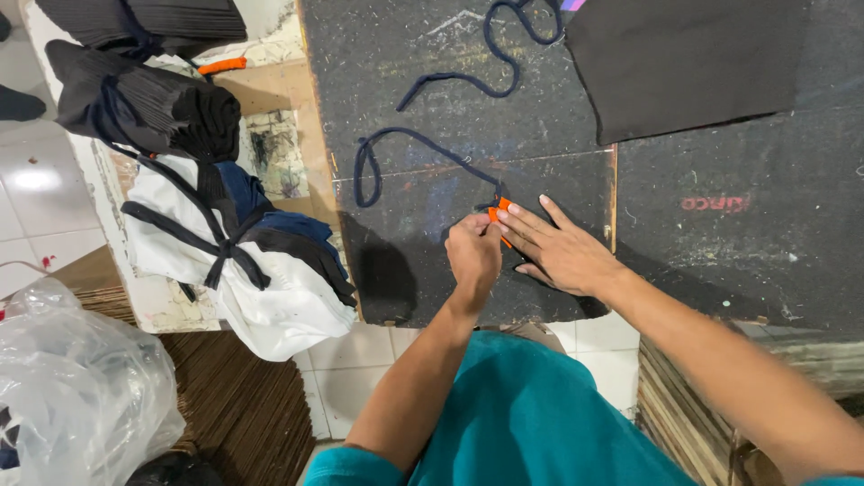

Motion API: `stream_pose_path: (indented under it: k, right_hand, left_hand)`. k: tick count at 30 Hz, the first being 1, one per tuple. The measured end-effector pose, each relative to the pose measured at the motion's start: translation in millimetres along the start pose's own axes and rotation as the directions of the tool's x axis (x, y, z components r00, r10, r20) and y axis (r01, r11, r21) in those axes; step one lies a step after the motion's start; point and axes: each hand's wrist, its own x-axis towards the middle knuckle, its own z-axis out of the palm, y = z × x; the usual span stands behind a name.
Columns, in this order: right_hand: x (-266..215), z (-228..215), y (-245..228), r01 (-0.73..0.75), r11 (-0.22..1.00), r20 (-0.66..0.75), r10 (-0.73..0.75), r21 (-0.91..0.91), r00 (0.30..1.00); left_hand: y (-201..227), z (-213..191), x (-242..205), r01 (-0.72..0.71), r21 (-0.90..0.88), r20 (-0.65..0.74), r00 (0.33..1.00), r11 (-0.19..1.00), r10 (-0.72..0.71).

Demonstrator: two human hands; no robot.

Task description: The person attaches an orange tag to a dark drawstring, then handles white and dark garments, adjusting drawstrings and folding the items on a work table.

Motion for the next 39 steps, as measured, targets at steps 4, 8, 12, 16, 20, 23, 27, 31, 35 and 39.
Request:
stream_pose_path:
  k: [4,8,12,16,20,23,27,31,35,39]
  right_hand:
    - [-3.3,7.7,-0.2,-0.015,1.000,-0.014,0.015,0.014,1.000]
    - [-4.1,8.6,-0.1,-0.020,1.000,-0.018,0.020,0.010,1.000]
    - [-0.9,3.7,1.2,0.000,1.000,-0.038,-0.001,-0.011,0.999]
    - [-2.1,3.8,1.5,0.008,1.000,-0.045,-0.009,-0.020,0.999]
    - [2.1,-0.7,0.3,0.013,0.999,-0.060,-0.015,-0.043,0.998]
    - [2.1,-0.1,1.3,0.016,0.997,-0.077,-0.022,-0.077,0.997]
    - [4.2,-3.1,3.6,0.037,0.996,-0.104,-0.046,-0.085,0.994]
    - [5.6,8.6,6.4,0.035,0.996,-0.121,-0.045,-0.082,0.992]
    - [7.3,14.4,9.9,0.044,0.996,-0.153,-0.055,-0.072,0.987]
    - [10.5,14.1,14.4,0.062,0.993,-0.155,-0.078,-0.104,0.985]
  left_hand:
    - [18.3,-15.9,-19.5,0.018,0.050,-0.013,1.000,0.999,-0.017]
    - [18.9,-16.8,-17.9,0.031,0.058,-0.035,0.999,0.998,-0.029]
    - [15.4,-12.7,-16.7,0.010,-0.030,-0.034,0.999,0.999,-0.011]
    - [8.0,-8.9,-15.6,0.015,-0.064,-0.002,1.000,0.998,-0.015]
    - [18.6,-18.4,-18.4,0.051,-0.002,0.001,0.999,0.999,-0.051]
    - [18.7,-18.8,-18.0,0.064,0.041,0.037,0.997,0.997,-0.066]
    - [12.1,-17.6,-16.0,0.087,0.072,0.071,0.993,0.994,-0.092]
    - [21.3,-21.6,-21.3,0.096,0.083,0.077,0.992,0.992,-0.102]
    - [28.3,-27.0,-28.5,0.100,0.081,0.100,0.989,0.992,-0.108]
    - [30.9,-28.8,-34.2,0.086,0.045,0.096,0.991,0.995,-0.090]
